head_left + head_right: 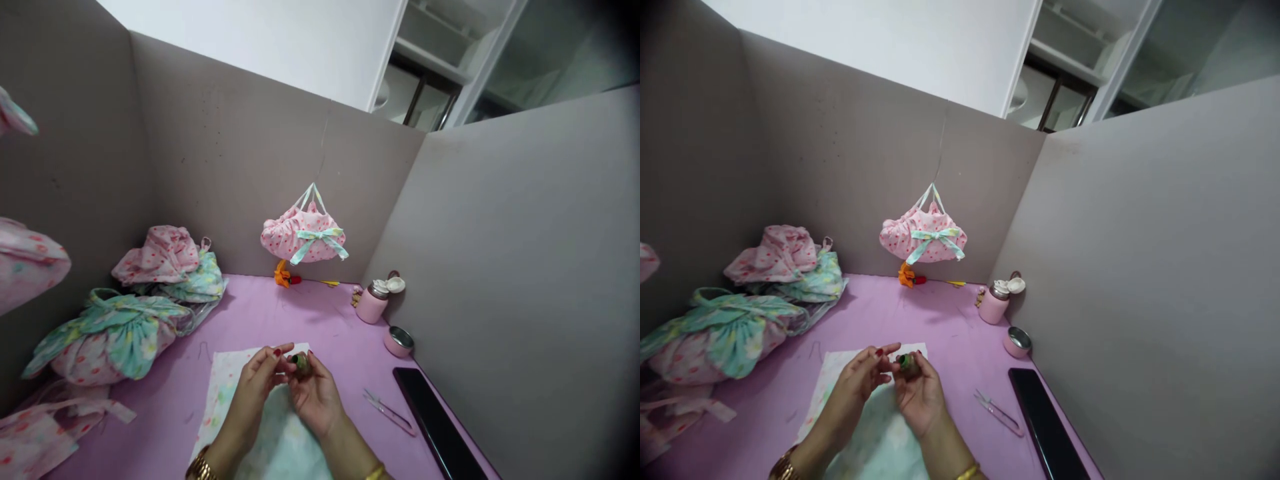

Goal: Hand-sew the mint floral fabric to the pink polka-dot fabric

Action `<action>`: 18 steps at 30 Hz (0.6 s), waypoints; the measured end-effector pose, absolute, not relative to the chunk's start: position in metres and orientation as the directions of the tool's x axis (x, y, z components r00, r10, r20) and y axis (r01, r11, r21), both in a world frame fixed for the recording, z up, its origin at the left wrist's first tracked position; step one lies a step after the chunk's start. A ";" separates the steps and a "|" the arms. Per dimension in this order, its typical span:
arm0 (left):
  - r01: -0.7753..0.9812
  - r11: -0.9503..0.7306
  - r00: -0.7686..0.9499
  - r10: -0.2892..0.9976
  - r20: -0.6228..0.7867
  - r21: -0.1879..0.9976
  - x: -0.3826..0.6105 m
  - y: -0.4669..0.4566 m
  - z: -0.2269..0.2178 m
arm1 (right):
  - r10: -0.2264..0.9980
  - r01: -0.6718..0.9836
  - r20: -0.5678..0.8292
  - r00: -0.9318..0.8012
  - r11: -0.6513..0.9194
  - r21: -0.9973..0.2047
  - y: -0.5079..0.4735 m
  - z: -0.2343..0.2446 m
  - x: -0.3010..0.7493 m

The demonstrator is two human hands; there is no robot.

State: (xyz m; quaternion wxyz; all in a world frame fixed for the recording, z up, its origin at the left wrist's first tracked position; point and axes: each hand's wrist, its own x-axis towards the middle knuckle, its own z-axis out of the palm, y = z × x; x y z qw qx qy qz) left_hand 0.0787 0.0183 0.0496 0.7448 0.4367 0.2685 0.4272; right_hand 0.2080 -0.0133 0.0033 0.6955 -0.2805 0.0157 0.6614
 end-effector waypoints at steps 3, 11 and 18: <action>-0.560 0.395 0.511 0.857 -0.072 0.729 0.073 0.023 0.055 | 0.906 -0.932 -0.416 0.081 -0.079 -0.353 -0.012 0.001 0.199; -0.613 0.258 0.349 0.936 -0.037 0.747 0.051 0.045 0.063 | 0.900 -0.914 -0.431 0.070 -0.115 -0.388 0.033 0.027 0.203; -0.403 0.132 0.342 0.940 0.015 0.906 0.052 0.045 0.055 | 0.921 -0.874 -0.316 0.225 0.048 -0.483 0.057 0.065 0.227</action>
